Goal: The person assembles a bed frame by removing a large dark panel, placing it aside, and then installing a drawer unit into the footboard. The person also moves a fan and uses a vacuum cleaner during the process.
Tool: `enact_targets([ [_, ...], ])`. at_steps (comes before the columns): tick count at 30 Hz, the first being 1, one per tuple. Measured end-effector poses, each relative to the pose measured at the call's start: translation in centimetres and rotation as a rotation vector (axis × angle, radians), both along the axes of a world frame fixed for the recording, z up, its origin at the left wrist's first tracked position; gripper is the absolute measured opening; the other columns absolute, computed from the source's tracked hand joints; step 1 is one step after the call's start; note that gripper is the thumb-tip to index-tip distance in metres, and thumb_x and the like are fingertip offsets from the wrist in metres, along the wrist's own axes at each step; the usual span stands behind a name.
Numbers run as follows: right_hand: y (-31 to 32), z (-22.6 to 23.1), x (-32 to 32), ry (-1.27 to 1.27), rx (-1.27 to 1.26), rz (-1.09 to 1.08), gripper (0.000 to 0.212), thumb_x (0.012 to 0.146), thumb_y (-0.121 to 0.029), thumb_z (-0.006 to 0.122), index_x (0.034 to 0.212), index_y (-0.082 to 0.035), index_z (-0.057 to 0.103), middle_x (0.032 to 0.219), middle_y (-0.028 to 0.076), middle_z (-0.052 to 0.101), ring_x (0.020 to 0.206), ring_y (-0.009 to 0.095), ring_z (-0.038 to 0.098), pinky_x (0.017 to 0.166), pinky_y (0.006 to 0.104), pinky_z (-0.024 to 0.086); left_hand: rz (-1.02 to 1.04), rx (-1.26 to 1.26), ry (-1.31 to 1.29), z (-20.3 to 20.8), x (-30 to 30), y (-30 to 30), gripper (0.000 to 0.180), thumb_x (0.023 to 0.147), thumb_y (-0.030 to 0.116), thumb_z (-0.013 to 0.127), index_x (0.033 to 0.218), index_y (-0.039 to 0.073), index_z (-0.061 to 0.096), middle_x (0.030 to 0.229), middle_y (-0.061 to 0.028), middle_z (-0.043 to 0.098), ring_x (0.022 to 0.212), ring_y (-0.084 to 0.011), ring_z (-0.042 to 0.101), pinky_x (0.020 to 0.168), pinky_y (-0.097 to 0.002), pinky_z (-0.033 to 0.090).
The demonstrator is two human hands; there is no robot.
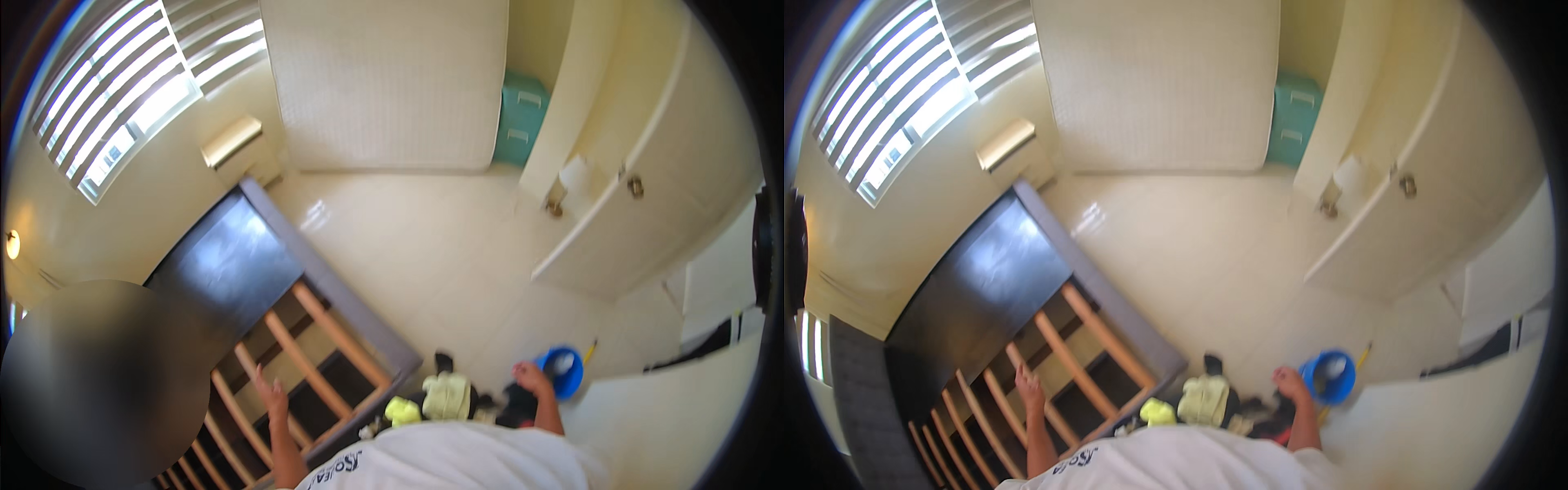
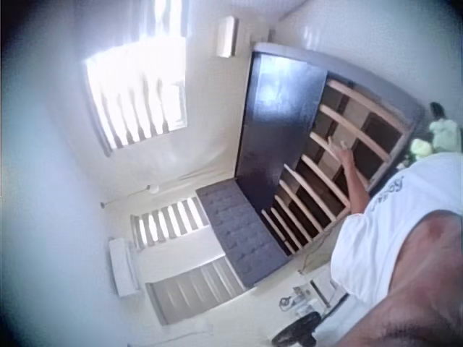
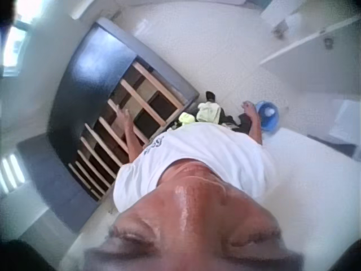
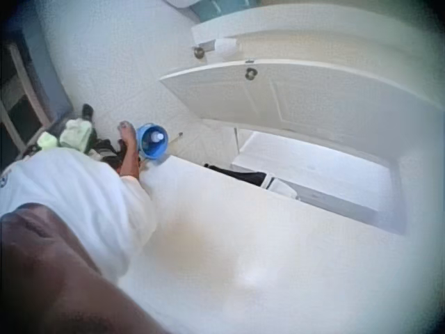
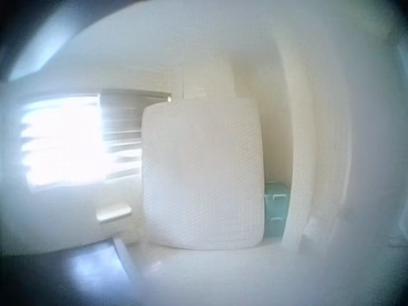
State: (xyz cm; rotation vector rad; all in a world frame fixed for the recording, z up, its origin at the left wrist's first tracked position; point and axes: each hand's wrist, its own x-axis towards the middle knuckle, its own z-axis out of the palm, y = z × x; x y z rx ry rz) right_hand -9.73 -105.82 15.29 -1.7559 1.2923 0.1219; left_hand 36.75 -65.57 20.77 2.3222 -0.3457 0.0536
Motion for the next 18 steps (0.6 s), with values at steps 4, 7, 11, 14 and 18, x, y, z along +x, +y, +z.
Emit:
enact_targets([
  [4,-13.0,2.4,5.1,0.104,-0.205,0.137,0.028,0.072,-0.022,0.059,0.093,-0.003,0.057,0.082,0.013,0.06,0.073,0.024,0.059,0.066,0.0326,0.046,0.098,0.189,0.166,-2.2,1.6,-8.6,0.056,0.068,-0.007,0.045,0.121,-0.002,0.032,0.119,-0.0219,0.035,0.113,-0.0347,0.032,0.096,-0.0373,0.026],
  [7,-20.9,7.6,7.6,0.05,-0.195,0.102,0.032,0.072,-0.026,0.057,0.096,-0.005,0.056,0.086,0.015,0.06,0.083,0.028,0.057,0.074,0.0348,0.044,0.051,0.242,0.124,-2.8,4.0,-13.2,0.056,0.067,-0.007,0.045,0.121,-0.002,0.032,0.118,-0.0222,0.035,0.112,-0.0357,0.033,0.096,-0.0379,0.027],
  [11,-28.4,11.4,10.0,0.266,-0.237,0.333,0.032,0.072,-0.025,0.057,0.097,-0.004,0.056,0.086,0.014,0.06,0.081,0.027,0.057,0.073,0.0336,0.045,0.163,0.244,0.148,-5.1,3.7,-16.7,0.052,0.069,-0.005,0.043,0.119,-0.002,0.034,0.117,-0.0222,0.037,0.111,-0.036,0.035,0.095,-0.038,0.027],
  [14,-32.1,13.1,13.5,0.279,-0.276,0.491,0.03,0.073,-0.022,0.058,0.097,-0.004,0.056,0.084,0.014,0.06,0.077,0.025,0.058,0.07,0.0311,0.045,0.316,0.231,0.292,-5.3,1.2,-17.8,0.05,0.069,-0.003,0.043,0.118,-0.002,0.036,0.117,-0.0222,0.038,0.111,-0.0352,0.036,0.095,-0.0373,0.028],
  [18,-35.9,14.2,20.9,0.109,-0.29,0.53,0.031,0.073,-0.022,0.058,0.098,-0.003,0.055,0.083,0.013,0.059,0.074,0.025,0.057,0.069,0.0301,0.045,0.518,0.142,0.405,-7.0,-2.1,-17.5,0.051,0.068,-0.002,0.043,0.119,-0.001,0.035,0.117,-0.023,0.038,0.111,-0.0352,0.037,0.095,-0.0363,0.029],
])
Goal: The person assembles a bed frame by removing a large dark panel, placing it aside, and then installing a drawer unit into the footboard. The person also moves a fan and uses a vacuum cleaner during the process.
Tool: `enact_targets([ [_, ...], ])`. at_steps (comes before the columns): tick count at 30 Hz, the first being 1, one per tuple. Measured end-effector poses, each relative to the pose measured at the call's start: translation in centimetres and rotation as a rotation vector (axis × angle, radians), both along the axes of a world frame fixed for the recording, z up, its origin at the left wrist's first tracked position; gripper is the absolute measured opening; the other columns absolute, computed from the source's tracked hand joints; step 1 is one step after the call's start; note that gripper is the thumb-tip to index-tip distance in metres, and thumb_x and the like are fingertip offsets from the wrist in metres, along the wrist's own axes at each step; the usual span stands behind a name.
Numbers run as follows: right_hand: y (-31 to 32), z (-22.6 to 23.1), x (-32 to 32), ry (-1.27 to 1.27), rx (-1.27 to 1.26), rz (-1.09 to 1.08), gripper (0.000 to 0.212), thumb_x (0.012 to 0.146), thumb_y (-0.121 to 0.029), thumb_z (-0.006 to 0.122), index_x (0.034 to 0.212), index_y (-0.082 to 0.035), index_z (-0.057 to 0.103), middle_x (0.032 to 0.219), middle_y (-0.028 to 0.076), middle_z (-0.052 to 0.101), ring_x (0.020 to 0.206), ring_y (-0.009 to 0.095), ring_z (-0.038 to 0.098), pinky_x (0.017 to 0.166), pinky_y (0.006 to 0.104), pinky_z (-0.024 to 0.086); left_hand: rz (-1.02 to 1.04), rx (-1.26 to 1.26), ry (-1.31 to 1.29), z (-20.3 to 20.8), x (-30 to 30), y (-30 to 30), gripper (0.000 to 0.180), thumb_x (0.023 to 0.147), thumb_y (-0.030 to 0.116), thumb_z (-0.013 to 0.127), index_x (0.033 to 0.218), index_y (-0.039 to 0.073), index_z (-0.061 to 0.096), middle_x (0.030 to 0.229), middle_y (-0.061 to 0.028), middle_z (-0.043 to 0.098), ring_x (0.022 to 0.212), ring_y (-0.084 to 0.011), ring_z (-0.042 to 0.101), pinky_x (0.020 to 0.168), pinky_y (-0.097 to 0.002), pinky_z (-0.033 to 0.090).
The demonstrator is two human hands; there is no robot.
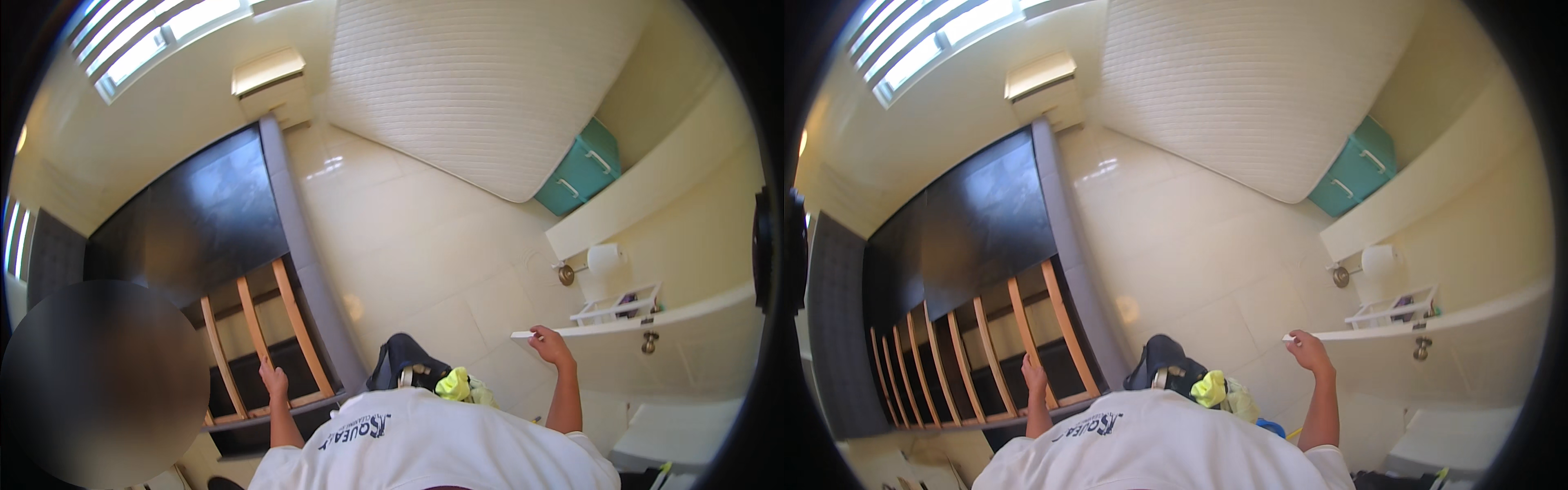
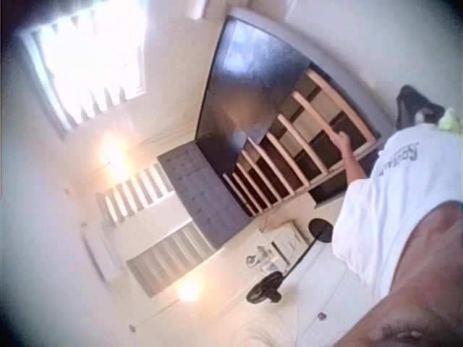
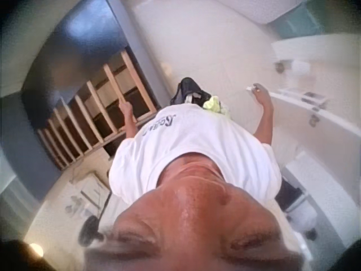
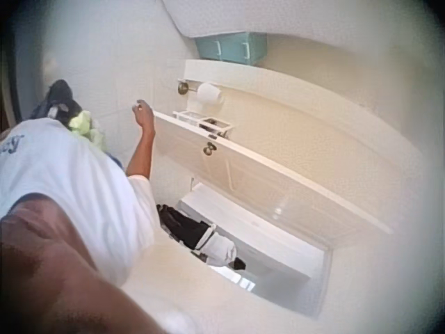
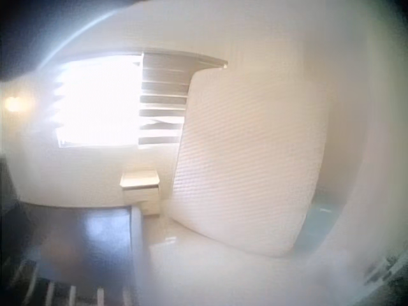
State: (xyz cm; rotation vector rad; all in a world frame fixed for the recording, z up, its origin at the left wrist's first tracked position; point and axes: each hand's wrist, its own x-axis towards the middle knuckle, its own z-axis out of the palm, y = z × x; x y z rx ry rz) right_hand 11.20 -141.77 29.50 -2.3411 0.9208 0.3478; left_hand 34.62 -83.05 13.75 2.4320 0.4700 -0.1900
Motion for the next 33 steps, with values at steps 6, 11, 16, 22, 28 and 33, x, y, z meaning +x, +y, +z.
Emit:
enact_targets([
  [6,-6.2,-2.3,7.2,0.132,-0.027,0.167,0.034,0.071,-0.025,0.059,0.097,-0.004,0.056,0.084,0.014,0.06,0.078,0.027,0.057,0.071,0.0335,0.044,0.299,-0.047,0.096,0.9,1.8,-2.9,0.052,0.068,-0.001,0.044,0.119,-0.001,0.035,0.119,-0.0221,0.037,0.111,-0.0342,0.037,0.095,-0.0351,0.029],
  [11,-8.4,-3.6,18.3,0.25,-0.034,0.258,0.036,0.07,-0.026,0.058,0.099,-0.004,0.056,0.085,0.015,0.06,0.082,0.028,0.057,0.073,0.0341,0.045,0.466,-0.081,0.042,-1.6,8.1,-3.0,0.052,0.068,-0.001,0.044,0.119,-0.001,0.035,0.122,-0.0203,0.036,0.116,-0.0326,0.032,0.097,-0.0351,0.025],
  [16,-12.4,-4.1,28.6,0.138,0.128,0.254,0.039,0.07,-0.028,0.057,0.101,-0.005,0.056,0.09,0.016,0.06,0.086,0.028,0.057,0.076,0.035,0.045,0.49,-0.099,-0.01,-1.2,14.7,-7.8,0.049,0.07,0.0,0.045,0.118,0.001,0.037,0.119,-0.0199,0.037,0.113,-0.032,0.035,0.096,-0.0356,0.027],
  [22,-16.4,-4.4,42.7,0.397,-0.079,0.54,0.039,0.069,-0.028,0.059,0.099,-0.004,0.057,0.093,0.018,0.059,0.087,0.029,0.057,0.075,0.0352,0.045,0.423,0.026,0.022,-0.8,22.6,-10.5,0.042,0.071,0.002,0.047,0.113,0.003,0.044,0.117,-0.0176,0.04,0.112,-0.0302,0.037,0.094,-0.0354,0.03],
  [28,-16.9,-6.1,63.4,0.35,-0.289,0.85,0.036,0.07,-0.026,0.057,0.098,-0.003,0.057,0.092,0.018,0.059,0.088,0.031,0.055,0.079,0.0362,0.043,0.667,-0.043,-0.043,-0.3,27.7,-12.2,0.041,0.071,0.002,0.048,0.112,0.004,0.045,0.117,-0.017,0.041,0.111,-0.0296,0.038,0.094,-0.034,0.031],
  [33,-6.1,-3.6,80.4,0.081,-0.228,1.133,0.034,0.074,-0.026,0.056,0.102,-0.006,0.054,0.1,0.015,0.056,0.092,0.03,0.053,0.079,0.0371,0.043,0.935,-0.101,0.001,-0.6,29.6,-11.3,0.042,0.072,0.003,0.048,0.114,0.003,0.044,0.116,-0.0173,0.042,0.11,-0.0291,0.039,0.093,-0.0331,0.031],
])
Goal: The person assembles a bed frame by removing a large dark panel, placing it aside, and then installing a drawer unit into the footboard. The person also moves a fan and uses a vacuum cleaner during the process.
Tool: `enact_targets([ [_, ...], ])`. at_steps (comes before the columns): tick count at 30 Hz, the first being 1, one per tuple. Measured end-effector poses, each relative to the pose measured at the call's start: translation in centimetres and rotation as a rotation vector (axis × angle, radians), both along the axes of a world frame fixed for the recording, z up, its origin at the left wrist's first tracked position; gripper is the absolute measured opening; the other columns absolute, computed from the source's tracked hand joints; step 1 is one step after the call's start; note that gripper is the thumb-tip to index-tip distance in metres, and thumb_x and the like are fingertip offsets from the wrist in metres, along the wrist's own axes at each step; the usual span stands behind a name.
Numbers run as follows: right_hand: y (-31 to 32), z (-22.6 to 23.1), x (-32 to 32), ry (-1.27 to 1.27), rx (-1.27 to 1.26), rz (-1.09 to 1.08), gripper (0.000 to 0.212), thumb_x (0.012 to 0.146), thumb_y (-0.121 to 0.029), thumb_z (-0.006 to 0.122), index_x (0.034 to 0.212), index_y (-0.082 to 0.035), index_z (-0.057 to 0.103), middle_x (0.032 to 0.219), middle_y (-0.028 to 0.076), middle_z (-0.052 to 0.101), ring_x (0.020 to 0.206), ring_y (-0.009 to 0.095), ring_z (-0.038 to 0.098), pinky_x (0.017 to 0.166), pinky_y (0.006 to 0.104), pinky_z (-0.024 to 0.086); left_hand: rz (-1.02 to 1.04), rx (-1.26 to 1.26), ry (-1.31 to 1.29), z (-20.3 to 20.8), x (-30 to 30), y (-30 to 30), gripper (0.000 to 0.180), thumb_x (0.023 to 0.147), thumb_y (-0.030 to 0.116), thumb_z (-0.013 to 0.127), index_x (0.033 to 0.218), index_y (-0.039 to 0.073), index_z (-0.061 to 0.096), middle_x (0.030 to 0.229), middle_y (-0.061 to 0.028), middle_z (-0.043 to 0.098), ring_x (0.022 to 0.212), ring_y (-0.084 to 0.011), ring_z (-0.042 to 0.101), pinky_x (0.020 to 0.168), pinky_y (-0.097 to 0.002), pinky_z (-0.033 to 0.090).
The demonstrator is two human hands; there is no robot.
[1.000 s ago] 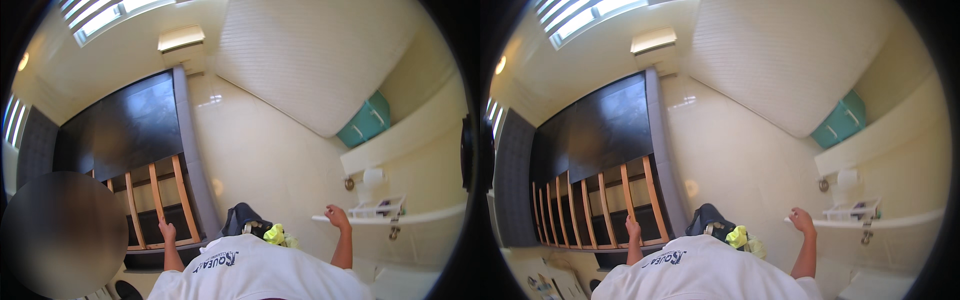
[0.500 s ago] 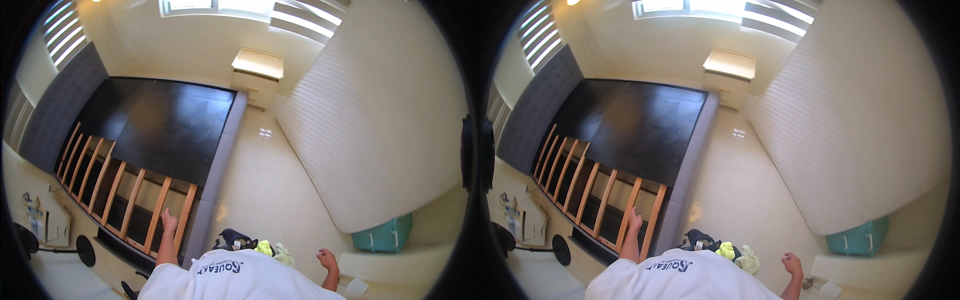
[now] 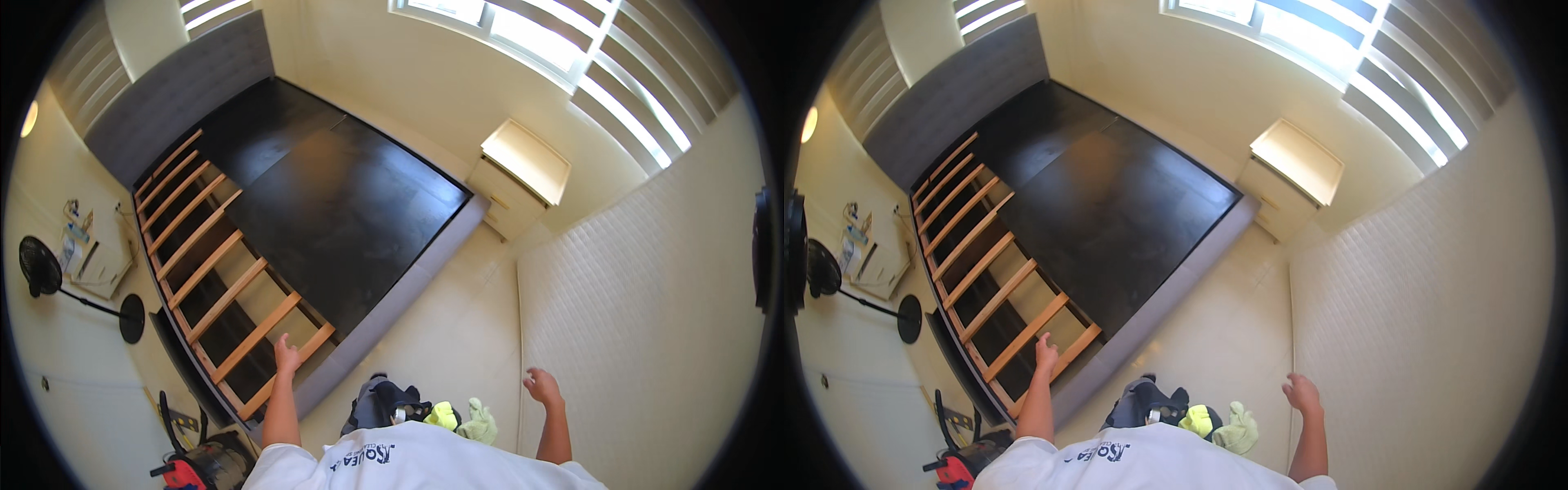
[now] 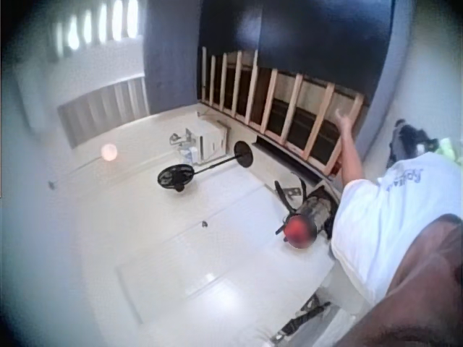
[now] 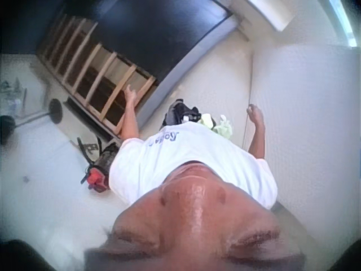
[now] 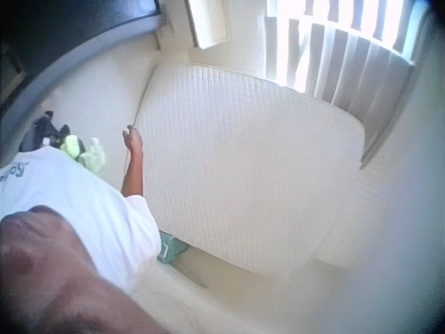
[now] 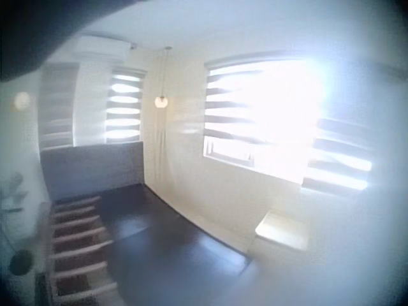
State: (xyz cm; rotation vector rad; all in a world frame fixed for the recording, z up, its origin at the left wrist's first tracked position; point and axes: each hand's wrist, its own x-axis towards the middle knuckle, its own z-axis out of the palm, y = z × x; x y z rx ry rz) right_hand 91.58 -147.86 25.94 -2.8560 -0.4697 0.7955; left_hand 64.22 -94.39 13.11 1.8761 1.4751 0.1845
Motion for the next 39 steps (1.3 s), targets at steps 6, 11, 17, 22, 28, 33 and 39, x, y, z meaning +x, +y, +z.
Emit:
enact_targets([
  [6,10.9,-1.6,9.1,0.106,0.02,0.241,0.036,0.074,-0.028,0.057,0.104,-0.009,0.052,0.098,0.014,0.056,0.092,0.03,0.053,0.077,0.0371,0.043,0.253,-0.022,-0.209,-7.9,2.8,8.7,0.048,0.072,0.003,0.048,0.119,0.004,0.039,0.122,-0.0182,0.039,0.115,-0.0292,0.035,0.095,-0.0326,0.029],
  [11,10.4,-7.5,12.3,0.35,-0.201,0.303,0.042,0.073,-0.031,0.056,0.109,-0.01,0.051,0.099,0.02,0.055,0.096,0.032,0.051,0.081,0.0398,0.041,0.365,-0.03,0.003,-16.3,9.1,13.3,0.043,0.077,0.011,0.046,0.118,0.0,0.038,0.118,-0.02,0.043,0.112,-0.0303,0.039,0.094,-0.0359,0.031],
  [17,19.9,0.2,12.6,0.359,-0.309,0.055,0.039,0.074,-0.028,0.056,0.107,-0.007,0.053,0.095,0.021,0.057,0.09,0.029,0.055,0.078,0.0382,0.043,0.694,-0.371,-0.21,-29.6,10.4,16.6,0.087,0.07,0.041,0.057,0.131,0.009,0.006,0.136,-0.0154,0.009,0.124,-0.0296,0.014,0.098,-0.0456,0.018],
  [22,18.9,-4.0,16.1,0.436,-0.155,-0.014,0.036,0.076,-0.026,0.057,0.106,-0.006,0.053,0.09,0.016,0.059,0.086,0.021,0.055,0.073,0.0344,0.045,0.86,-0.516,-0.16,-33.9,14.0,15.1,0.087,0.07,0.036,0.06,0.131,0.007,0.006,0.135,-0.016,0.013,0.123,-0.0284,0.018,0.097,-0.0418,0.021],
  [28,22.3,-4.0,16.2,0.471,-0.211,0.057,0.036,0.077,-0.027,0.058,0.107,-0.009,0.053,0.086,0.014,0.06,0.08,0.021,0.056,0.069,0.0338,0.045,0.806,-0.758,-0.245,-27.8,18.1,14.4,0.087,0.072,0.039,0.06,0.133,0.008,0.006,0.136,-0.014,0.018,0.122,-0.029,0.025,0.095,-0.0406,0.027],
  [33,25.9,-4.2,17.2,0.474,-0.189,0.144,0.034,0.077,-0.026,0.059,0.105,-0.009,0.053,0.084,0.012,0.061,0.076,0.02,0.056,0.067,0.0331,0.045,0.75,-0.937,-0.394,-25.6,24.0,13.8,0.087,0.073,0.042,0.059,0.133,0.01,0.005,0.137,-0.0118,0.014,0.122,-0.0293,0.024,0.094,-0.0456,0.027],
  [39,23.6,-5.2,18.5,0.376,-0.097,0.073,0.032,0.077,-0.024,0.059,0.104,-0.009,0.053,0.081,0.01,0.061,0.071,0.019,0.056,0.064,0.0323,0.046,0.867,-0.679,-0.528,-28.0,28.1,12.5,0.074,0.073,0.023,0.064,0.129,0.004,0.021,0.131,-0.0131,0.028,0.116,-0.0249,0.034,0.093,-0.0346,0.03],
])
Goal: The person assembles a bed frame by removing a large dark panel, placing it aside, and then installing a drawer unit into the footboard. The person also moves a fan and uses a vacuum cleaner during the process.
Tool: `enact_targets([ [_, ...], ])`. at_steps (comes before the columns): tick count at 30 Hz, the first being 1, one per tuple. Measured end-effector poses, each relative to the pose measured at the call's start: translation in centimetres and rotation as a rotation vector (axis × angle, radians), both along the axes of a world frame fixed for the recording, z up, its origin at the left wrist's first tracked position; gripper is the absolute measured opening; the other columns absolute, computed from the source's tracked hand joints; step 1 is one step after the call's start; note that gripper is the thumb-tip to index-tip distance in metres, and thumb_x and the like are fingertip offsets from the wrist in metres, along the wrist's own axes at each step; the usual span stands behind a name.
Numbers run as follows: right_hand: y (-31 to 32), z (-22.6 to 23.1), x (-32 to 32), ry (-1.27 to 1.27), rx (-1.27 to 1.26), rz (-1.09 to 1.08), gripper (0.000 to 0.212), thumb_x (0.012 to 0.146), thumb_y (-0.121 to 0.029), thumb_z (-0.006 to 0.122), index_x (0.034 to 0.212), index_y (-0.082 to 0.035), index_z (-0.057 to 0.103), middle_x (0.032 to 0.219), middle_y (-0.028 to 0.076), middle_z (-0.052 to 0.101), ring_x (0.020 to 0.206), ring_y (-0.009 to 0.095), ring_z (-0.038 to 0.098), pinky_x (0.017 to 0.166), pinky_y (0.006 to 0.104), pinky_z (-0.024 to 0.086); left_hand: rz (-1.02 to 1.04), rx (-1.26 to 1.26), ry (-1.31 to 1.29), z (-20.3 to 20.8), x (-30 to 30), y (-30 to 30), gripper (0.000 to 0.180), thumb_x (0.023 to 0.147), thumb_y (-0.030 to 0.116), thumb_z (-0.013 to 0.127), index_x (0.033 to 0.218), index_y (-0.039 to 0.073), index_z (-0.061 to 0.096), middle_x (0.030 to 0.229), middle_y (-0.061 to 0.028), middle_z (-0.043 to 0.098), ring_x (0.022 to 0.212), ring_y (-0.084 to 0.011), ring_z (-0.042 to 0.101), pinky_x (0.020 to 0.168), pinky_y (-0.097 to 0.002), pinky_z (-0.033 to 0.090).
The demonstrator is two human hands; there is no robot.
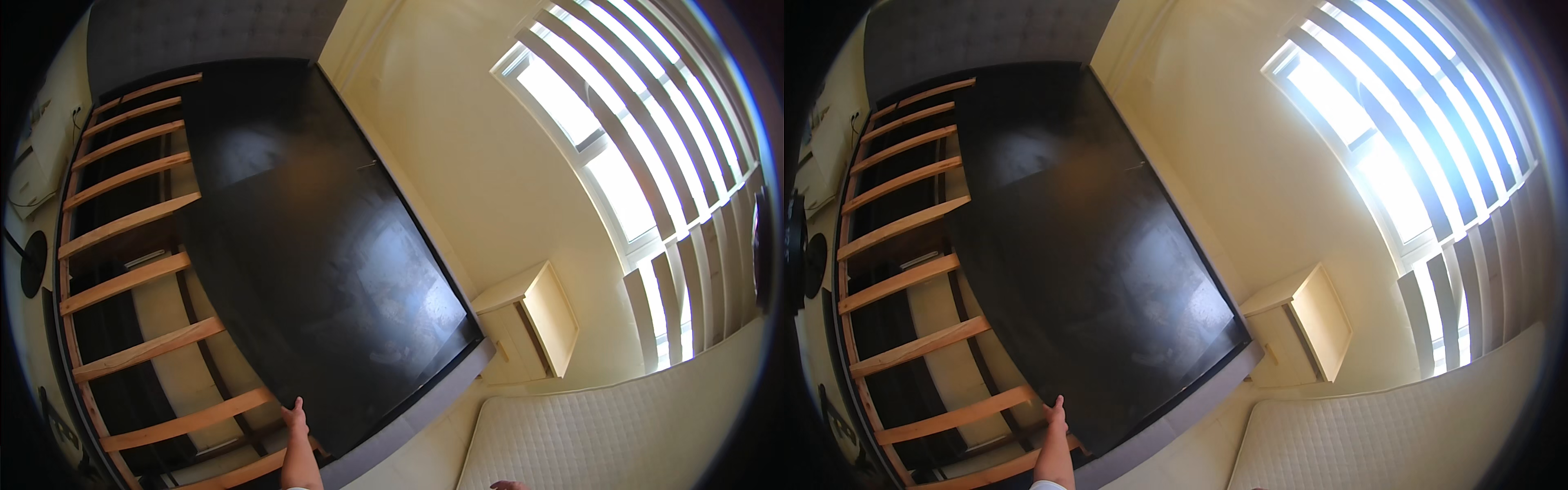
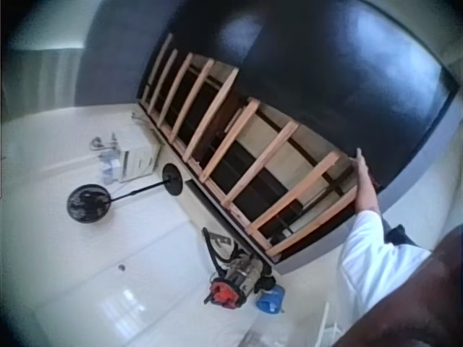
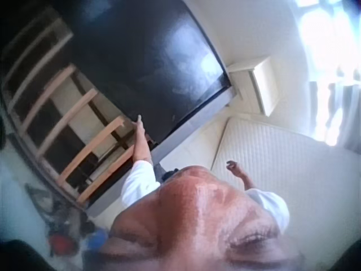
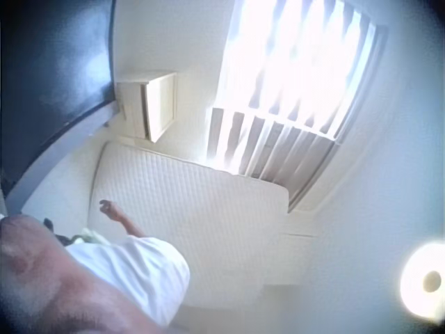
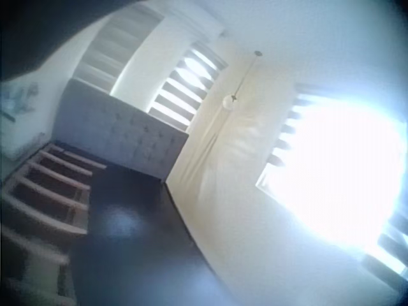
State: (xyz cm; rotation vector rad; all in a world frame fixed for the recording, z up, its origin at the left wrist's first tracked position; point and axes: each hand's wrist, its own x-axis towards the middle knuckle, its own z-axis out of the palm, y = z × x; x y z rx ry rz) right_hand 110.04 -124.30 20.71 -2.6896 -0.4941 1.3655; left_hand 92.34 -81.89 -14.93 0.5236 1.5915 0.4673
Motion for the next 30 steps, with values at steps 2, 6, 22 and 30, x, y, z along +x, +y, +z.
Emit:
enact_targets([
  [2,-0.4,0.1,-0.7,-0.009,0.01,0.019,0.032,0.077,-0.024,0.059,0.104,-0.009,0.053,0.079,0.01,0.061,0.069,0.018,0.055,0.063,0.0323,0.045,0.07,0.058,0.046,1.1,0.5,-1.0,0.066,0.073,0.017,0.064,0.126,0.002,0.027,0.126,-0.0132,0.036,0.112,-0.0242,0.039,0.092,-0.0314,0.032],
  [6,3.9,1.0,-1.7,0.079,-0.112,0.136,0.034,0.076,-0.025,0.059,0.105,-0.008,0.053,0.078,0.012,0.061,0.07,0.018,0.056,0.063,0.0321,0.046,0.087,0.002,0.119,-0.9,-0.3,-0.4,0.059,0.074,0.017,0.064,0.122,0.001,0.034,0.12,-0.0125,0.043,0.107,-0.0245,0.044,0.09,-0.0325,0.034],
  [22,12.3,-0.2,-4.1,-0.485,0.338,0.407,0.068,0.062,-0.02,0.065,0.121,-0.009,0.033,0.124,0.016,0.032,0.113,0.033,0.033,0.091,0.0391,0.032,-0.586,-0.065,-0.381,17.9,-3.4,4.9,0.021,0.07,0.013,0.064,0.085,0.005,0.053,0.073,-0.0051,0.058,0.059,-0.0122,0.055,0.042,-0.0241,0.039],
  [30,19.1,3.5,-1.1,-0.971,0.953,0.457,0.067,0.057,-0.017,0.068,0.116,-0.009,0.039,0.123,0.011,0.039,0.117,0.028,0.034,0.097,0.0476,0.015,-0.325,0.016,-0.595,36.7,-1.8,-1.7,0.013,0.069,0.005,0.062,0.067,0.008,0.049,0.065,-0.0026,0.055,0.049,-0.0084,0.049,0.037,-0.0177,0.032],
])
